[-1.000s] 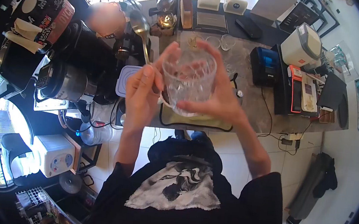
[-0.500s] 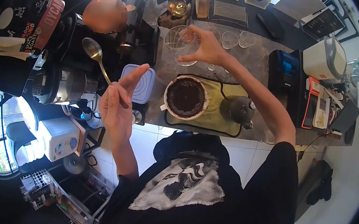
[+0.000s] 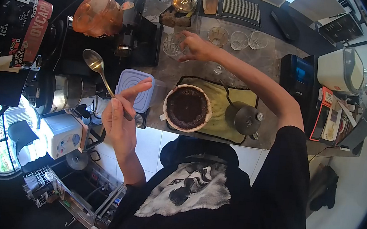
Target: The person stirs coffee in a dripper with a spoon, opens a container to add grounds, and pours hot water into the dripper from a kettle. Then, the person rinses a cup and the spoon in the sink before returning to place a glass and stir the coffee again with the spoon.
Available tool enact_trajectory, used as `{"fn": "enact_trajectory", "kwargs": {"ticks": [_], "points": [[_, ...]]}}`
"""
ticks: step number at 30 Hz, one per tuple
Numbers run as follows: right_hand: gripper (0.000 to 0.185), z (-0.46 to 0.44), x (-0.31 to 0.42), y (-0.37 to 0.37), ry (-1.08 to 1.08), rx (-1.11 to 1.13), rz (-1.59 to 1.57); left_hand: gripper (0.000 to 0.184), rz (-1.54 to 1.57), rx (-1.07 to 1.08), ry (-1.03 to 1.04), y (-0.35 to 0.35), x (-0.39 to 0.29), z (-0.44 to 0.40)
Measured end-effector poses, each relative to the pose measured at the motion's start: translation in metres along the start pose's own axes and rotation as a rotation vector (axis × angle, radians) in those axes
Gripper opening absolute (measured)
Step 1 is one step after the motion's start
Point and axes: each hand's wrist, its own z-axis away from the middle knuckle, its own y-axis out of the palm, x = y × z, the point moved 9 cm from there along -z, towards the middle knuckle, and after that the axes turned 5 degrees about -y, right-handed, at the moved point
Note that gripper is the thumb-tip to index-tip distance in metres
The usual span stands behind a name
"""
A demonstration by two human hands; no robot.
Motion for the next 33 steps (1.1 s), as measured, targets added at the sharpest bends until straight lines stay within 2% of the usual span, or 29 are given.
{"fn": "enact_trajectory", "kwargs": {"ticks": [6,8,11,15,17,18,20,21,23,24,26,29,33], "points": [[0.034,-0.007,-0.007,0.002,-0.092,-0.022,0.000,0.041,-0.008,0.030,-0.034,0.008,0.008,-0.003],[0.033,-0.006,-0.020,0.010,0.020,0.051,-0.052,0.041,0.014,0.038,-0.060,0.012,0.011,-0.002],[0.034,0.001,-0.029,0.012,0.062,0.104,-0.008,0.041,0.058,0.078,-0.099,0.020,0.021,-0.006],[0.032,0.012,-0.018,-0.001,0.028,0.054,0.056,0.040,0.122,0.125,-0.120,0.028,0.031,-0.015],[0.027,0.023,0.002,-0.027,-0.028,-0.117,0.121,0.040,0.147,0.144,-0.099,0.031,0.029,-0.020],[0.027,0.028,0.018,-0.035,-0.029,-0.121,0.128,0.040,0.137,0.114,-0.105,0.031,0.030,-0.022],[0.020,0.042,0.060,-0.071,0.053,-0.263,0.075,0.040,0.130,0.083,-0.095,0.031,0.028,-0.027],[0.020,0.047,0.085,-0.080,0.047,-0.264,0.083,0.040,0.112,0.081,-0.104,0.031,0.029,-0.029],[0.020,0.064,0.110,-0.085,0.264,-0.197,-0.212,0.041,0.097,0.089,-0.104,0.036,0.030,-0.033],[0.020,0.070,0.128,-0.089,0.265,-0.205,-0.205,0.040,0.127,0.072,-0.105,0.038,0.031,-0.034],[0.029,0.078,0.160,-0.083,0.265,-0.208,-0.610,0.040,0.157,0.068,-0.104,0.045,0.034,-0.036],[0.030,0.080,0.204,-0.087,0.191,-0.248,-0.712,0.042,0.260,0.021,-0.130,0.051,0.037,-0.038],[0.018,0.081,0.204,-0.091,0.173,-0.353,-0.542,0.044,0.383,0.081,-0.204,0.063,0.036,-0.033]]}}
